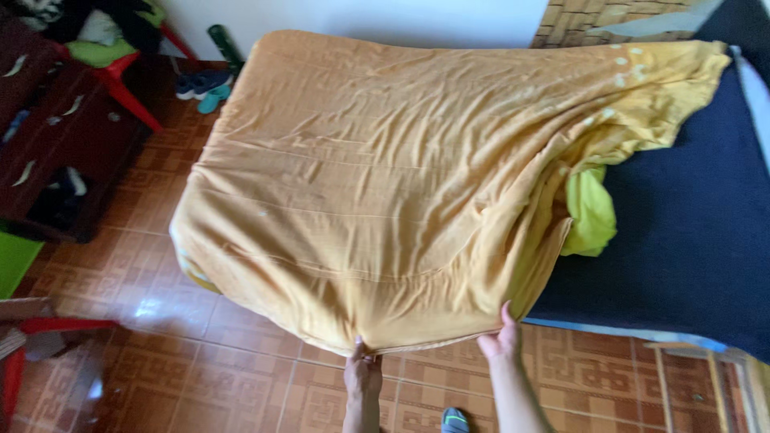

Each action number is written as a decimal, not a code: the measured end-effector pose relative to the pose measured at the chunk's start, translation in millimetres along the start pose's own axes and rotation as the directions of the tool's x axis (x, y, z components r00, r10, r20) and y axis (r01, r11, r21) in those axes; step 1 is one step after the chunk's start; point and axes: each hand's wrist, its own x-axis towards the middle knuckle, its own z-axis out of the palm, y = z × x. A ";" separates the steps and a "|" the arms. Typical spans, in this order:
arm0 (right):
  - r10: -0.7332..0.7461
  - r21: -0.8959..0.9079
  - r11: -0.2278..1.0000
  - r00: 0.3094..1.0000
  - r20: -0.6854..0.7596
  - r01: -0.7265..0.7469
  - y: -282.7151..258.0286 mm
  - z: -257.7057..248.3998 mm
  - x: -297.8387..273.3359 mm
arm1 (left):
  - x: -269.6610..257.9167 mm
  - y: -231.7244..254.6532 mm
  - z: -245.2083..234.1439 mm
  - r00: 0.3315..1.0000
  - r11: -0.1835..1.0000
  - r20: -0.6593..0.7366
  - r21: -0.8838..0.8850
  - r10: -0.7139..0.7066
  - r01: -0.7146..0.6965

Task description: The person spreads a blue blanket over a mattress, then picks up an orange duvet from a chair and spreads it over the blanket, smoothing the surface and tucking in the edges.

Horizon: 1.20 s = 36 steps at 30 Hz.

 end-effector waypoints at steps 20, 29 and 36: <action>-0.038 0.009 0.999 0.997 -0.063 0.039 -96.5 -13.0 -61.1 | -51.5 -167.5 53.8 0.944 0.924 0.065 0.237 -0.324 0.301; -0.318 0.638 0.746 0.741 0.592 -0.189 -111.3 -104.6 -54.1 | -131.6 -211.7 104.8 0.910 0.884 -0.048 0.222 -0.412 0.411; -0.115 0.442 0.897 0.980 0.165 0.030 -153.2 -114.4 -71.3 | -173.4 -322.8 142.1 0.865 0.883 0.206 0.223 -0.457 0.414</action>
